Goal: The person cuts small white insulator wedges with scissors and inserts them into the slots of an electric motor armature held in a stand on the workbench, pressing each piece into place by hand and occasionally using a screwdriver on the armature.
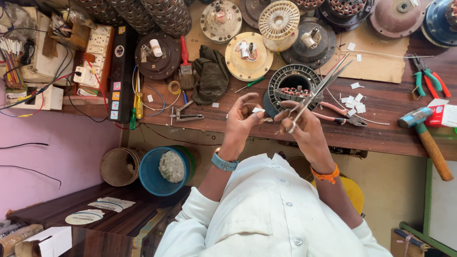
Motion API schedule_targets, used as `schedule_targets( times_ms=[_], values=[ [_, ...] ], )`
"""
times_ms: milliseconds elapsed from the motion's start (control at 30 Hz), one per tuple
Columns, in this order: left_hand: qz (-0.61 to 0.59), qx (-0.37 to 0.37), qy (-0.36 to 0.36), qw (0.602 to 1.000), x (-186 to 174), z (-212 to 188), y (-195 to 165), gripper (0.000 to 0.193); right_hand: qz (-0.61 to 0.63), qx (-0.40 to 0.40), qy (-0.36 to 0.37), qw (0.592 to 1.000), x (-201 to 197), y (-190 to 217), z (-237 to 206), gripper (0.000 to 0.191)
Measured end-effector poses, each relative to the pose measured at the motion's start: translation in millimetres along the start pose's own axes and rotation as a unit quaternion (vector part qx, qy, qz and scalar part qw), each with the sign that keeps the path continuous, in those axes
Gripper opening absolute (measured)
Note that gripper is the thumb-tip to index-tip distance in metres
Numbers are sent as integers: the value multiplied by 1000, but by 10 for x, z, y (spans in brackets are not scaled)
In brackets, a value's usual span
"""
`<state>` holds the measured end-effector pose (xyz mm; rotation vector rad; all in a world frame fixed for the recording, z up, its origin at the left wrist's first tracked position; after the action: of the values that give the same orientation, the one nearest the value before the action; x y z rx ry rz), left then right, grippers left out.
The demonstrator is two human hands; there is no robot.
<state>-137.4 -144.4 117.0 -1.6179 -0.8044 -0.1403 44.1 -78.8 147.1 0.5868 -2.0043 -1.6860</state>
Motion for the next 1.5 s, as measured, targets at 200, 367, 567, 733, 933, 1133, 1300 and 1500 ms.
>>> schedule_targets(
  times_ms=[200, 367, 567, 733, 933, 1133, 1300, 1500],
  values=[
    [105, -20, 48, 993, 70, -156, 102, 15, 21, 1, -17, 1000, 81, 7, 56, 43],
    [173, 111, 117, 971, 69, -191, 46, 14, 98, 59, 3, 993, 63, -102, 25, 36],
    [128, -15, 119, 985, -46, -153, 250, 15, 38, 69, 26, 997, 93, -138, -7, 31],
    [153, 42, 121, 980, -87, -155, 246, 11, -144, 20, -8, 989, 265, -112, -40, 22],
    [322, 215, 109, 916, -22, -231, -68, 14, -5, 65, -28, 997, 372, -167, 30, 25],
    [153, 87, 58, 983, -77, -157, -123, 20, 32, 36, -27, 998, 335, -135, 111, 26],
    [162, 100, 0, 982, -177, -75, -116, 15, -67, 91, 121, 986, 312, -158, 55, 28],
    [159, 122, -30, 979, -279, 140, -243, 14, -98, 156, 305, 934, 318, -206, -48, 54]
  ],
)
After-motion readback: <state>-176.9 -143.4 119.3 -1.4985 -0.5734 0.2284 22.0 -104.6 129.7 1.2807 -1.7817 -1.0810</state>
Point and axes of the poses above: each hand's wrist, its own z-axis towards the middle knuckle, its own x-axis out of the palm, y = z × x, the point moved 4 cm from there along z, towards the middle knuckle, and after that the axes turned 3 degrees about -z, right-handed, at the moved point
